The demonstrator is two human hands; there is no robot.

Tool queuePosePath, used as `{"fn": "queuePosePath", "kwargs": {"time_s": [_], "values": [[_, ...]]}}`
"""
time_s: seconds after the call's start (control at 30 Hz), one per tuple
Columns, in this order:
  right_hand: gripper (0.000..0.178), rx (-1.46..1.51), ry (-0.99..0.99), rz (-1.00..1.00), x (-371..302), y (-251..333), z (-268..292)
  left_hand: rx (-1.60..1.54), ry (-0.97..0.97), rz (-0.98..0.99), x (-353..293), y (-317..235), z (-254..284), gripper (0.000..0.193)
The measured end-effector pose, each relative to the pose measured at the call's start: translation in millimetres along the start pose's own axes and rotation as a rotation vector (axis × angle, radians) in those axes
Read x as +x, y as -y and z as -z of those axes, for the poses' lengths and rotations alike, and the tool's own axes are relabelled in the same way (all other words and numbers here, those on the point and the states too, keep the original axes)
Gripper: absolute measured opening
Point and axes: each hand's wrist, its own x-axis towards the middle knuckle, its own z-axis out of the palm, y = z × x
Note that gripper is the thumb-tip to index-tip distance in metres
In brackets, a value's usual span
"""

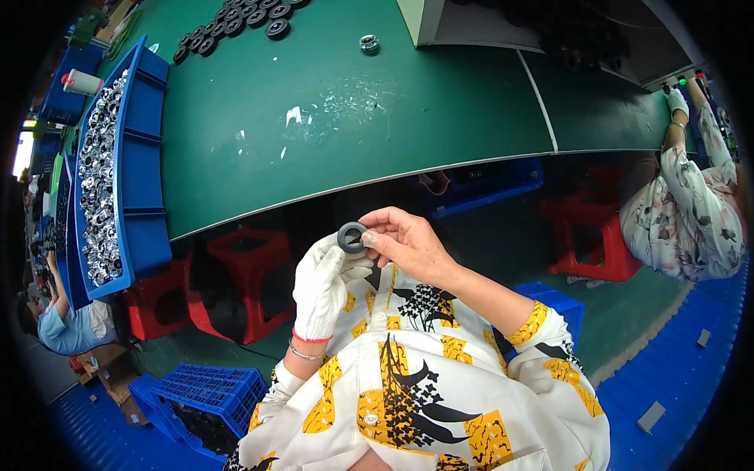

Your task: Assembling toy car wheels by fitting black rubber tires onto plastic wheel hubs at a factory workbench.

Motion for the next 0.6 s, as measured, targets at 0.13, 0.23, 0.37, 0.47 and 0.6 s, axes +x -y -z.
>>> {"fn": "queuePosePath", "kwargs": {"time_s": [0.13, 0.23, 0.37, 0.47, 0.6], "values": [[0.027, 0.008, -0.013, -0.015, 0.0, 0.2, 0.3, -0.014, 0.010, -0.006, 0.7, 0.5, -0.2, 0.033], [0.027, 0.009, -0.020, -0.029, 0.3, 1.6, -0.9, -0.023, 0.009, -0.006, 1.7, 2.0, 1.2, 0.033], [0.026, 0.012, -0.024, -0.037, 0.5, 2.0, -1.6, -0.045, 0.014, -0.006, 3.0, 4.6, 3.5, 0.032], [0.026, 0.014, -0.023, -0.030, 0.5, 1.0, -1.6, -0.050, 0.012, -0.006, 3.1, 5.7, 4.3, 0.032], [0.027, 0.019, -0.071, 0.000, -1.2, 1.3, -6.5, -0.039, 0.008, 0.003, 3.6, 4.9, 4.2, 0.032]]}}
